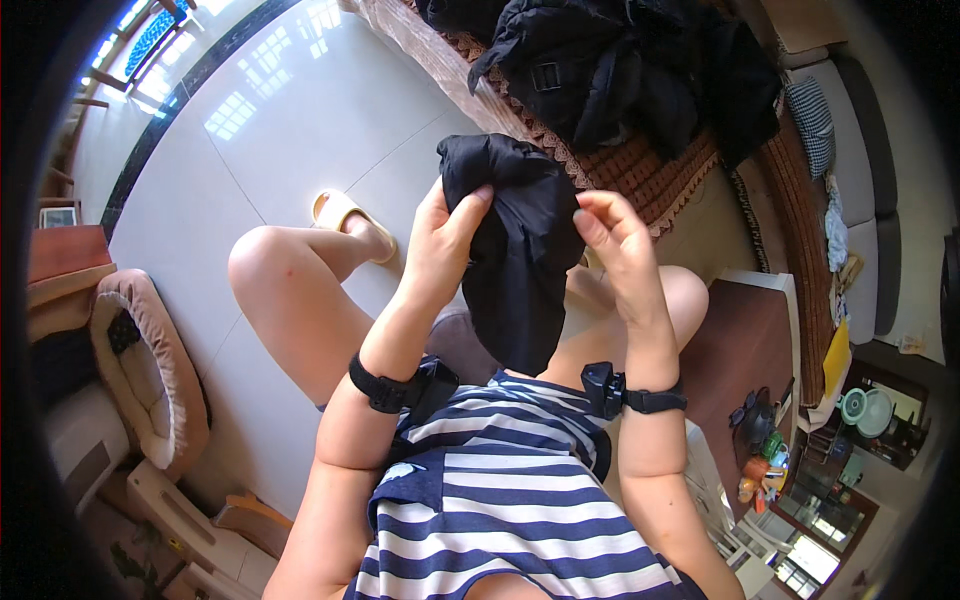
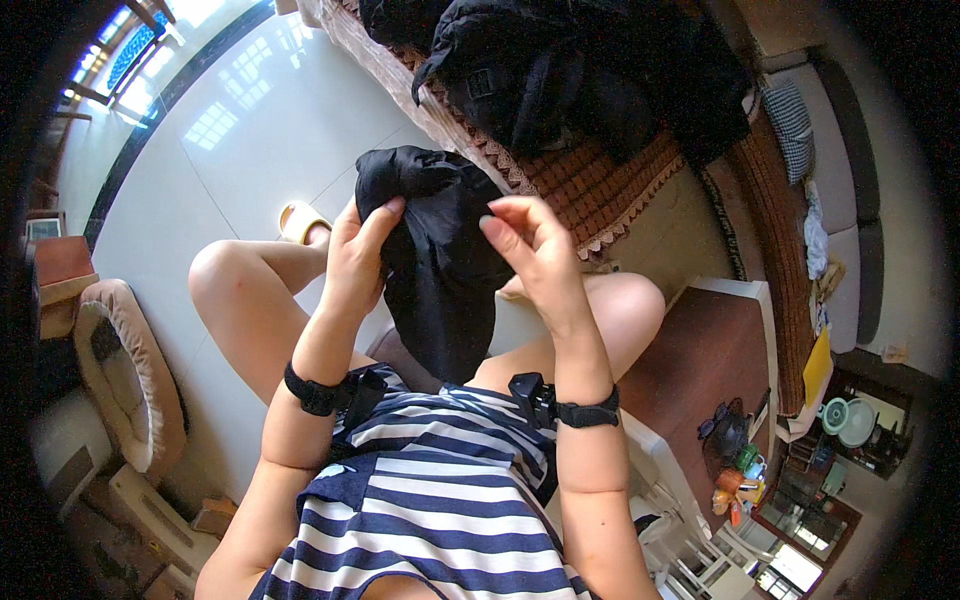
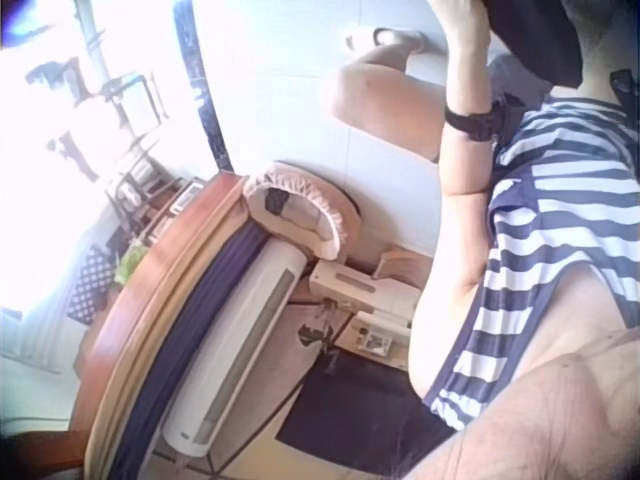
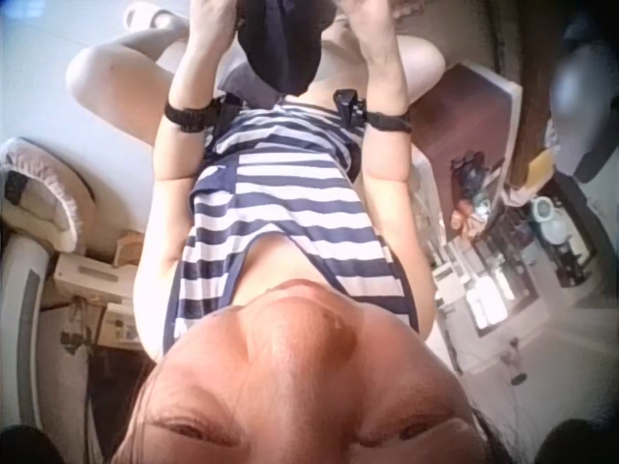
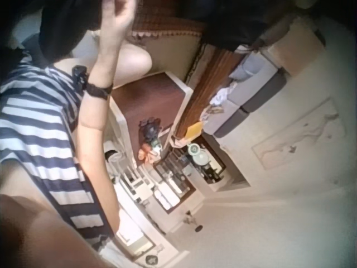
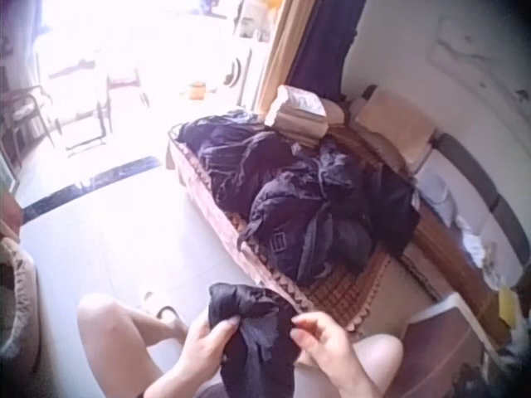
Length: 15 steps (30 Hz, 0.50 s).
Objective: The recorder is stuffing a black down jacket into its own storage pocket while sitting down.
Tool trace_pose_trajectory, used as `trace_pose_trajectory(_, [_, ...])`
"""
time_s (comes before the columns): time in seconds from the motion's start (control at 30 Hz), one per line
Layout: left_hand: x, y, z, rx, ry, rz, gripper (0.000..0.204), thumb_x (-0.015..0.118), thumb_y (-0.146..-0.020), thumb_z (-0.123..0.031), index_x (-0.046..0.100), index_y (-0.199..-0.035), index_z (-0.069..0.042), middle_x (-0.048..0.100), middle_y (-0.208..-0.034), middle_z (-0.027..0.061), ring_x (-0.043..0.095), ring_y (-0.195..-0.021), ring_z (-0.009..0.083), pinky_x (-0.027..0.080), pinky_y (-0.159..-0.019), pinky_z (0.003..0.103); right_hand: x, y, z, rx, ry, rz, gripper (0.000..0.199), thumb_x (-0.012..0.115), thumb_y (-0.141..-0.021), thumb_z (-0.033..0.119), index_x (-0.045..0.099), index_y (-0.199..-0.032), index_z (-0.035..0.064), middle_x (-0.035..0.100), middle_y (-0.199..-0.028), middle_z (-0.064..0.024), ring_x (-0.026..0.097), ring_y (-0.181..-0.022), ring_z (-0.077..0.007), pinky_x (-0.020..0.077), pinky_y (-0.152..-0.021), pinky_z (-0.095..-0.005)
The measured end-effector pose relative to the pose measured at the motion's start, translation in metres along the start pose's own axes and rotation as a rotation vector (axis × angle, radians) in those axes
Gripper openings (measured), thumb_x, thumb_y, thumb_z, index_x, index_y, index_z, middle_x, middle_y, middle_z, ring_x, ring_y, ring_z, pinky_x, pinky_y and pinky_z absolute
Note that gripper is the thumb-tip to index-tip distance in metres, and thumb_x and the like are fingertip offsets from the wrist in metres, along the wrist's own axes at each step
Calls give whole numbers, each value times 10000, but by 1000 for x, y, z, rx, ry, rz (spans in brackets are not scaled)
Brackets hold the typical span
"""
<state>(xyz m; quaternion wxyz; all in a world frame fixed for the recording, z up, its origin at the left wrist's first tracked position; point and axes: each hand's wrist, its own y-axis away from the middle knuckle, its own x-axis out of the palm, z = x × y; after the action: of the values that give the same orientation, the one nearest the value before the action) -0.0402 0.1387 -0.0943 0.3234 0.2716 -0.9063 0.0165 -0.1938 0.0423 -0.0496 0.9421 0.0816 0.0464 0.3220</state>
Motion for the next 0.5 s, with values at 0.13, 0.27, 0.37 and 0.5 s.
trace_pose_trajectory(0.13, [2,1,4,-53,138,-2,257,448,-827,-4,515,-1075,11,581,-986,55,557,-881,126,448,-803,238,5,13,-8,93,-13,121,406,678,-803,217,502,-1091,-9,543,-874,-8,482,-703,-39,408,-628,-177])
trace_pose_trajectory(0.27, [-1,2,-8,-122,258,5,367,487,-787,17,455,-1152,16,576,-1045,105,572,-960,192,470,-838,297,8,11,-17,20,50,120,318,675,-795,152,525,-1032,2,589,-870,-20,529,-800,-91,426,-727,-222])
trace_pose_trajectory(0.37, [-4,3,-5,-75,-172,143,637,710,-734,-111,361,-1235,73,554,-1096,121,543,-1016,168,442,-868,287,13,9,-10,-105,211,70,254,668,-802,154,547,-973,9,590,-847,-14,521,-789,-80,422,-720,-213])
trace_pose_trajectory(0.5, [12,2,-9,-25,-223,171,536,751,-700,-119,472,-1133,29,588,-1032,71,554,-942,126,430,-868,263,20,1,-10,-99,-23,-1,182,646,-822,154,562,-915,22,590,-845,-1,510,-779,-66,413,-718,-201])
